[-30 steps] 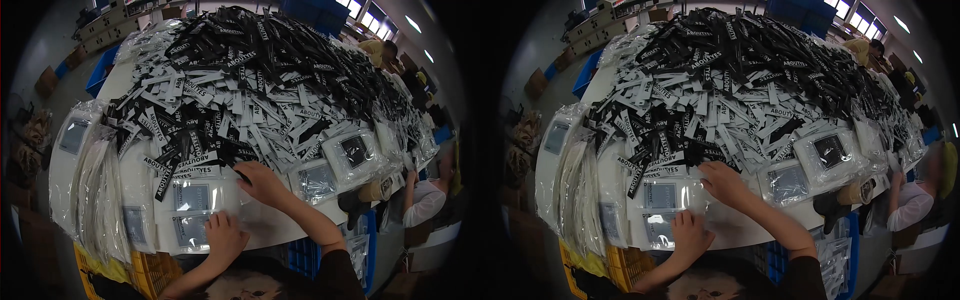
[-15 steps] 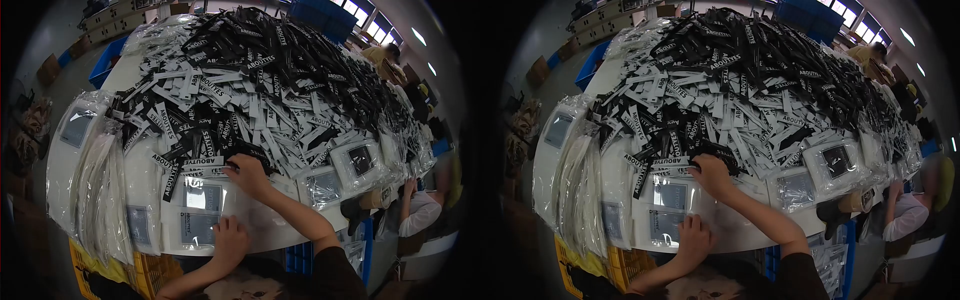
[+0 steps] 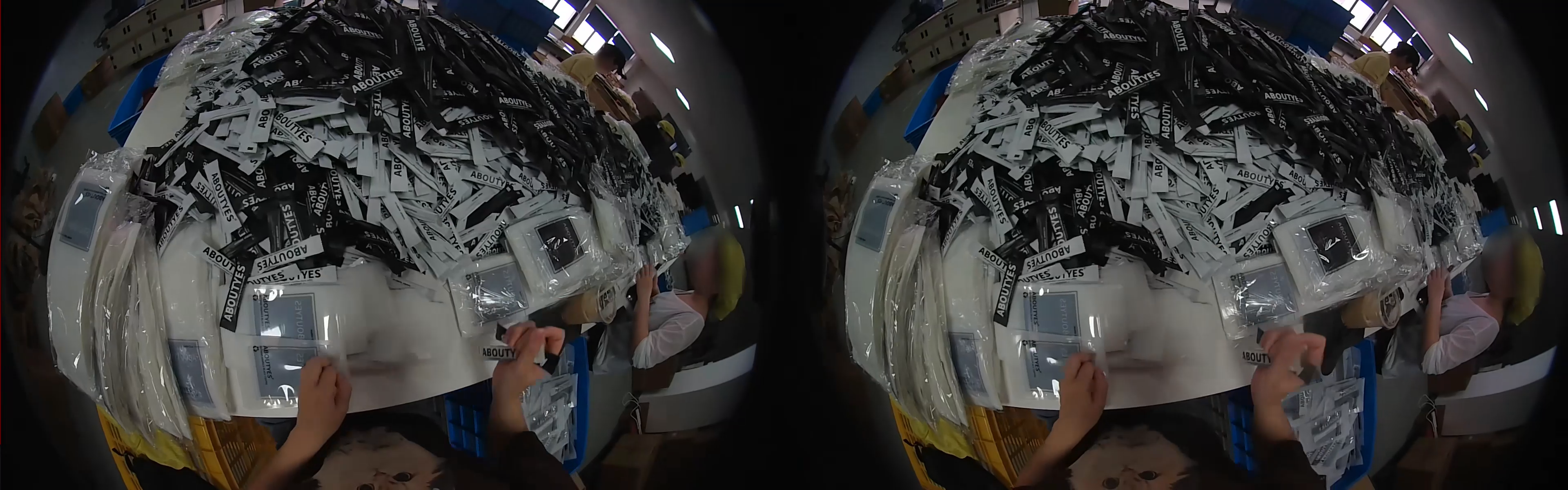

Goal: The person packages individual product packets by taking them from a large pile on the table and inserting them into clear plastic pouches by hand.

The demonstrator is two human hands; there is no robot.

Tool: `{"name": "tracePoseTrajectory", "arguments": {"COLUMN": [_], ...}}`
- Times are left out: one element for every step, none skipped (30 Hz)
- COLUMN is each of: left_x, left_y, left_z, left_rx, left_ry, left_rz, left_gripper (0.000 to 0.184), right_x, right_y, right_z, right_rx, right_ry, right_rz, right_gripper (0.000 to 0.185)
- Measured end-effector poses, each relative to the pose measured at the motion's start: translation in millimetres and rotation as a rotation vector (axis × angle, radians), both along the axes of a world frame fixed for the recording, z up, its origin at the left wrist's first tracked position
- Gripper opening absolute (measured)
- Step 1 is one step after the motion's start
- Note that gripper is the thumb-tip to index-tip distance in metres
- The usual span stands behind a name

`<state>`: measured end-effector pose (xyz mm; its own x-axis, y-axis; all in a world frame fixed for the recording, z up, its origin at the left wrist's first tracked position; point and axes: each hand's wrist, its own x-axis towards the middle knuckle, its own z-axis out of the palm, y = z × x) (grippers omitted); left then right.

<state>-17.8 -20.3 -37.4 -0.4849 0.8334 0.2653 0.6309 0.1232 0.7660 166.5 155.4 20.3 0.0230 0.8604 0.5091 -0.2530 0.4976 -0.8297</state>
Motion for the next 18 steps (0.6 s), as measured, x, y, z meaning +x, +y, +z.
{"name": "tracePoseTrajectory", "arguments": {"left_x": [-0.8,-2.1,-3.6,-6.6,-9.3,-7.2,-6.0,-5.8,-6.1,-4.3,-0.6,1.2,2.3,4.1,6.1,8.1,10.7,9.5], "left_y": [-2.5,-2.8,-4.0,-5.7,-4.6,-1.5,-3.6,-7.1,-10.4,-12.2,-13.0,-12.3,-12.8,-13.5,-14.9,-14.9,-10.1,-7.3], "left_z": [-0.1,1.8,3.7,6.0,10.4,20.0,19.9,20.1,21.2,23.5,26.7,29.6,32.8,32.8,31.8,32.5,39.3,41.8], "left_rx": [-0.015,0.008,0.003,0.013,0.027,0.042,0.035,0.018,0.002,-0.004,-0.004,0.004,-0.047,-0.051,-0.069,-0.085,-0.073,-0.07], "left_ry": [-0.13,-0.186,-0.19,-0.211,-0.227,-0.3,-0.295,-0.316,-0.335,-0.327,-0.412,-0.495,-0.619,-0.617,-0.686,-0.755,-0.849,-0.846], "left_rz": [0.023,0.049,0.043,0.029,0.021,0.074,0.084,0.111,0.134,0.133,0.13,0.13,0.109,0.121,0.075,0.024,0.003,0.001], "left_gripper": [0.009,0.005,0.005,0.003,0.003,0.005,0.005,0.005,0.005,0.005,0.005,0.005,0.005,0.005,0.004,0.004,0.004,0.004], "right_x": [10.0,18.8,25.4,32.2,33.7,29.3,29.2,28.2,25.8,23.6,28.3,28.5,26.8,23.9,25.7,29.4,30.4,21.0], "right_y": [-10.0,-16.6,-21.7,-25.1,-35.9,-46.0,-49.6,-50.4,-49.5,-47.8,-48.3,-55.4,-58.1,-59.8,-59.0,-54.2,-51.2,-55.6], "right_z": [-15.3,-30.2,-40.0,-44.4,-46.4,-44.5,-47.6,-50.3,-54.7,-61.4,-85.0,-83.7,-79.7,-75.4,-82.5,-95.1,-102.2,-92.2], "right_rx": [-0.02,-0.062,-0.107,-0.193,-0.19,-0.189,-0.065,-0.078,-0.066,-0.049,-0.228,-0.233,-0.236,-0.229,-0.243,-0.284,-0.318,-0.211], "right_ry": [-0.068,-0.255,-0.441,-0.521,-0.295,-0.07,0.043,0.048,-0.201,-0.448,-0.478,-0.368,-0.26,-0.239,-0.239,-0.433,-0.625,-0.609], "right_rz": [-0.061,-0.074,-0.082,0.022,-0.006,-0.027,-0.033,-0.03,-0.047,-0.063,0.016,0.018,0.029,-0.03,-0.026,-0.038,-0.052,-0.035], "right_gripper": [0.012,0.01,0.009,0.011,0.011,0.012,0.013,0.013,0.013,0.013,0.012,0.013,0.014,0.021,0.021,0.02,0.019,0.017]}}
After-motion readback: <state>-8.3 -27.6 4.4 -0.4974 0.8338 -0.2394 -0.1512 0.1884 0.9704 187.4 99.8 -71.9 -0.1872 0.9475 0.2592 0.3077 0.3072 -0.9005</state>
